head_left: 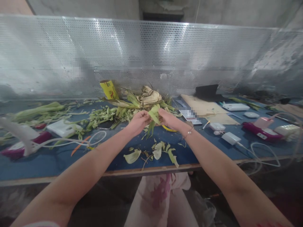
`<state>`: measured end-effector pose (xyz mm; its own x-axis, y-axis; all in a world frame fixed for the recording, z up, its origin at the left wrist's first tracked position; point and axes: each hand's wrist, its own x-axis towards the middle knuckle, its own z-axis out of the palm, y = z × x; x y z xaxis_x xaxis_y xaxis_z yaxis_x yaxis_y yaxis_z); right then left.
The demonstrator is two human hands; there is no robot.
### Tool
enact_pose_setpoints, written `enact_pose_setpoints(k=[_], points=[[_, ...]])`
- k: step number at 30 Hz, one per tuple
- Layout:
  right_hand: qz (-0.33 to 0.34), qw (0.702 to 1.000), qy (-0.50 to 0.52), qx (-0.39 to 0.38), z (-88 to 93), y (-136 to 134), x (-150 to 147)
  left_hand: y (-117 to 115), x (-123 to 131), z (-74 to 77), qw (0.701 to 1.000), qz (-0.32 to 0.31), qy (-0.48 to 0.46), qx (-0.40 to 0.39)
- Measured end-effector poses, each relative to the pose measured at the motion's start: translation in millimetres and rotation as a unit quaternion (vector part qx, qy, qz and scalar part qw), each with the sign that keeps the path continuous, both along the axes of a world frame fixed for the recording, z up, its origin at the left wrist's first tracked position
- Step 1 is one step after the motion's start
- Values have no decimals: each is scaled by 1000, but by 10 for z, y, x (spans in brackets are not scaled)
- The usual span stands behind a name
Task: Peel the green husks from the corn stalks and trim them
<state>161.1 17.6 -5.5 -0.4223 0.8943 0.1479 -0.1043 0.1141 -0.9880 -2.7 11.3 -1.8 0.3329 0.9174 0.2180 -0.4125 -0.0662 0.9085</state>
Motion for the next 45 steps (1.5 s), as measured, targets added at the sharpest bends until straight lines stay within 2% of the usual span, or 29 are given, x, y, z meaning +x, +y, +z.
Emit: enact_pose_setpoints(k=[10, 15, 20, 25, 27, 31, 34, 39, 45], points=[[-13, 1000, 10, -6, 33, -64, -58, 18, -18, -23, 999, 1, 16, 41], [-12, 1000, -7, -9, -6, 5, -32, 2, -8, -15, 995, 39, 53, 73], [-24, 999, -21, 24, -55, 35, -28, -17, 10, -15, 993, 43, 63, 93], [-48, 995, -29, 82, 16, -45, -39, 14, -3, -42, 990, 46, 77, 106], [-61, 994, -37, 77, 44, -75, -45, 29, -11, -52, 989, 47, 84, 114], [-23, 1000, 3, 3, 70, -113, -71, 37, -21, -60, 985, 45, 104, 127], [-8, 999, 24, -20, 91, -136, -85, 35, -25, -62, 984, 50, 110, 133], [4, 1000, 30, -7, 133, -178, -88, 34, -30, -66, 982, 39, 107, 148], [22, 999, 25, 6, 135, -177, -44, 10, -34, -50, 978, 59, 122, 162]])
